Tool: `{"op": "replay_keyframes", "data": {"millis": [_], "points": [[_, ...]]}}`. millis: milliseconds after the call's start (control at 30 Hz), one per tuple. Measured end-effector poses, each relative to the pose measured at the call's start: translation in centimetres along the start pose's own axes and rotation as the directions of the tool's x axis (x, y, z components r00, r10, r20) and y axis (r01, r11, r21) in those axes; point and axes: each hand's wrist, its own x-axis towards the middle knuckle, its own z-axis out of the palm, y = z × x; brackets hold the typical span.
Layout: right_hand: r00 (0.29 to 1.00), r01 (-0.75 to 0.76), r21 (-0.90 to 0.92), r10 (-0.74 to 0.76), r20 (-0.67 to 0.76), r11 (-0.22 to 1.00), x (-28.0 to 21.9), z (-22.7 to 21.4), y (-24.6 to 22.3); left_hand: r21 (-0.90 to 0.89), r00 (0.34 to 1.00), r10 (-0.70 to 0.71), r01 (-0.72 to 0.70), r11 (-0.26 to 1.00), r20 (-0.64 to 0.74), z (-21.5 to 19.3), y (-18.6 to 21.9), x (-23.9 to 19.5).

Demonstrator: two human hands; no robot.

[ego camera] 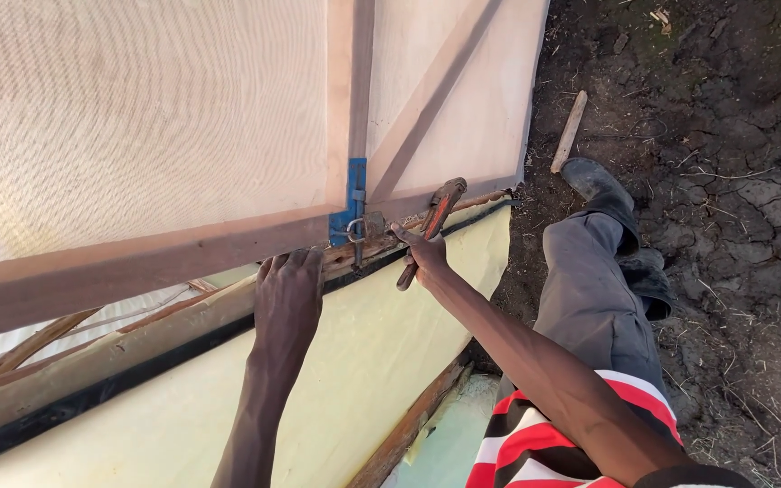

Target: Repairing a greenhouse frame by using a pipe wrench to hammer wooden poles and adjust metal brackets.

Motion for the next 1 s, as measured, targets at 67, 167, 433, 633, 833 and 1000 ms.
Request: {"op": "replay_keyframes", "data": {"millis": [67, 167, 433, 633, 833, 1000], "points": [[1.0, 0.005, -0.009, -0.005, 0.001, 1.0, 1.1, -0.3, 0.7, 0.021, 1.0, -0.006, 0.006, 1.0, 0.004, -0.2, 0.1, 0.1], [1.0, 0.002, -0.013, -0.002, -0.01, 1.0, 2.0, -0.3, 1.1, 0.096, 0.999, 0.011, -0.007, 0.995, -0.043, 0.0, 0.3, -0.1], [0.997, -0.069, -0.058, 0.07, 0.013, 0.996, 2.1, 0.3, 0.4, 0.213, 0.998, 0.03, -0.018, 0.977, -0.055, 0.5, 0.4, -0.3], [0.997, -0.072, -0.043, 0.072, -0.006, 0.996, 3.4, 0.3, 1.4, 0.281, 0.996, 0.031, -0.005, 0.96, -0.088, 0.1, 0.7, -0.1], [0.997, -0.074, -0.008, 0.074, 0.02, 0.997, 1.2, 1.0, -0.5, 0.247, 0.994, 0.005, 0.021, 0.969, -0.105, 1.5, 0.5, -0.2], [0.999, -0.038, 0.018, 0.038, -0.008, 0.999, 5.1, -0.3, 2.0, 0.202, 0.995, -0.016, 0.037, 0.979, -0.102, -0.2, 0.9, 0.5]]}}
